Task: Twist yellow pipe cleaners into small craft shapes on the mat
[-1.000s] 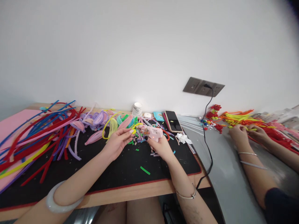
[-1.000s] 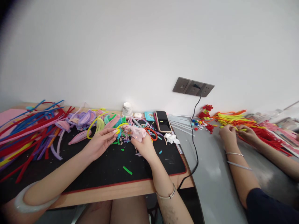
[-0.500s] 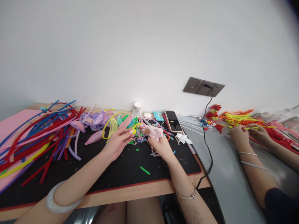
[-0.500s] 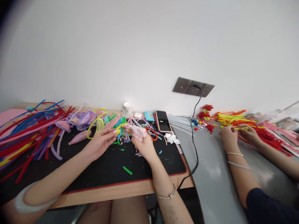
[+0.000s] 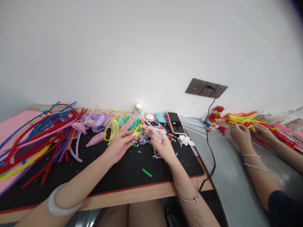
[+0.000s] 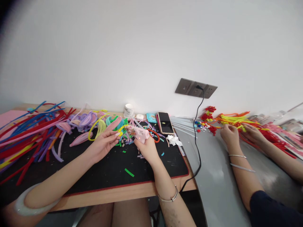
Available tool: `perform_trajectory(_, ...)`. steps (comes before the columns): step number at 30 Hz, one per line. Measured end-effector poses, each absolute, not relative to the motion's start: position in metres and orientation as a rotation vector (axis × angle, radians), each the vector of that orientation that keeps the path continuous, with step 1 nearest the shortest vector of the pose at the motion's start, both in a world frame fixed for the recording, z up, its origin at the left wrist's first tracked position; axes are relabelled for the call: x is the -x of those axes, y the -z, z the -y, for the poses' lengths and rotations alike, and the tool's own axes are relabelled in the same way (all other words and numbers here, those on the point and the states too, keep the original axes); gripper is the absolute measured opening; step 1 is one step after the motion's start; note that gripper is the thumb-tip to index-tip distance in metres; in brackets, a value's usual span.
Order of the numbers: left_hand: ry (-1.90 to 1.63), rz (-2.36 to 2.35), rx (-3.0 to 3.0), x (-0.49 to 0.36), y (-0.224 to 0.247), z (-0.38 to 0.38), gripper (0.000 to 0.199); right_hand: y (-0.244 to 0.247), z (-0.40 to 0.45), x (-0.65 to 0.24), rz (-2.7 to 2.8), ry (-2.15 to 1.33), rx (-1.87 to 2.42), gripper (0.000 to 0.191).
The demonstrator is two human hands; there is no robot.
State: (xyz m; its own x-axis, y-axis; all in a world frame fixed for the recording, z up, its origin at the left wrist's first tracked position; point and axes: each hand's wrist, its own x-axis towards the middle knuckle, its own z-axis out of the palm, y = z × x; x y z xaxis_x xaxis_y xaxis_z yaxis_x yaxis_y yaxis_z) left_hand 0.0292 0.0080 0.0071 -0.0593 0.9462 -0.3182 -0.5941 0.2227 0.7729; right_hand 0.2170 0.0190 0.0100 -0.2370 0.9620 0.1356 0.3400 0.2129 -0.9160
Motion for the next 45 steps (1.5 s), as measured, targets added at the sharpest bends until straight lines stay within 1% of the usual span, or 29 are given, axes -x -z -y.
perform_trajectory(4, -1.327, -0.96, -0.479, -0.029, -0.007, -0.008, 0.014, -0.008, -0.02, -0.218, 1.701, -1.025, 1.265, 0.03)
perform_trajectory(17, -1.327, -0.932, -0.487, -0.029, -0.006, -0.008, 0.012, -0.007, -0.02, -0.218, 1.653, -1.038, 1.331, 0.027)
perform_trajectory(35, -1.303, -0.921, -0.459, -0.028, -0.003, -0.007, 0.014, -0.017, -0.017, -0.213, 1.56, -0.995, 1.341, 0.031)
perform_trajectory(41, -1.325, -0.928, -0.446, -0.028, -0.006, -0.007, 0.014, -0.017, -0.019, -0.218, 1.531, -1.197, 1.195, 0.041)
perform_trajectory(45, -1.331, -0.927, -0.424, -0.027, -0.008, -0.007, 0.016, -0.011, -0.017, -0.221, 1.459, -1.329, 1.099, 0.037)
